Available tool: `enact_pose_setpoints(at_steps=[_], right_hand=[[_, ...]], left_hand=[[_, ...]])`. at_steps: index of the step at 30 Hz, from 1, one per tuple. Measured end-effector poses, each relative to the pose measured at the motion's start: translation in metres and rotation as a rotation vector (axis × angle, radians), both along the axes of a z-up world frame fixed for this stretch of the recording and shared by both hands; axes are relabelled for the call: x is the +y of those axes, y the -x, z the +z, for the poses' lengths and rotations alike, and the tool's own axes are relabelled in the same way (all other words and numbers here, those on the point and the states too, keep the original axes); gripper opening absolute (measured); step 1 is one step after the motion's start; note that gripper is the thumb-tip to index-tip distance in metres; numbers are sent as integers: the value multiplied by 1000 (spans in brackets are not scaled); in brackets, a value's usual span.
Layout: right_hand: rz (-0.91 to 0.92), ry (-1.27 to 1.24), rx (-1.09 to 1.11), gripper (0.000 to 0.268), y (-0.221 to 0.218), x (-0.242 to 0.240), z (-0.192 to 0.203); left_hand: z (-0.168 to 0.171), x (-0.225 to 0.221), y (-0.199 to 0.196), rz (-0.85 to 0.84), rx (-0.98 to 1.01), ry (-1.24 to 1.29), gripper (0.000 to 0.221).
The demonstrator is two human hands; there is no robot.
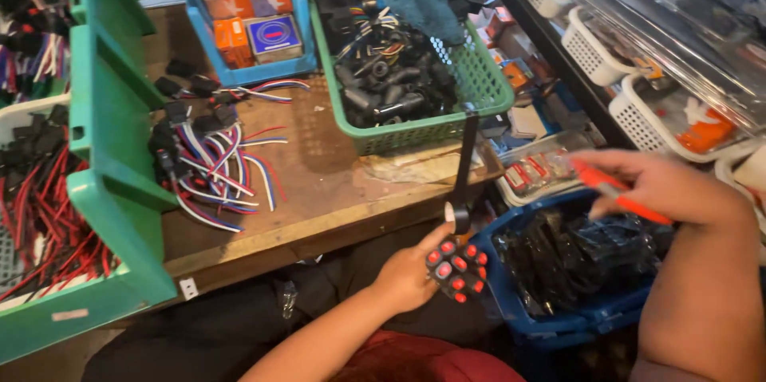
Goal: Organizing and bundling electrical wiring harnesses with relays using electrical tape in a workshop environment.
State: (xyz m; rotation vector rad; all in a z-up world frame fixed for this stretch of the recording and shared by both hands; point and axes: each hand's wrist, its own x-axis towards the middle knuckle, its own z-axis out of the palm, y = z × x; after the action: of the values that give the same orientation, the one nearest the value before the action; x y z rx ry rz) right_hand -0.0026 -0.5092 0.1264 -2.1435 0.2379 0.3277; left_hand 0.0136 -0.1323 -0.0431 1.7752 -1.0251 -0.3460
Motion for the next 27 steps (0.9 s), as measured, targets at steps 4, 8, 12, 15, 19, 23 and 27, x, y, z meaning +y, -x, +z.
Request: enact_pose_setpoints(at_steps=[4,8,12,15,19,23,27], right_hand=[[235,129,213,93,-3,-10,-2],[194,243,245,102,-16,9,11],[376,266,221,103,-45,30,17],[472,190,194,103,-67,32,6],[518,316,225,94,-87,42,1],[510,278,234,80,-95,43,-3],[493,239,266,78,-98,31,-20]], left_hand=[[-20,-5,-5,23,-104,30,64],[-12,-6,-5,19,-104,23,62],[-13,-4,-6,22,13,60,69],[-24,-4,-7,25,-78,118,69],[-15,-4,-8,26,-130,101,67],[-8,-5,-8,35,17,-9,76],[-23,-12,-11,45,-119,52,73]])
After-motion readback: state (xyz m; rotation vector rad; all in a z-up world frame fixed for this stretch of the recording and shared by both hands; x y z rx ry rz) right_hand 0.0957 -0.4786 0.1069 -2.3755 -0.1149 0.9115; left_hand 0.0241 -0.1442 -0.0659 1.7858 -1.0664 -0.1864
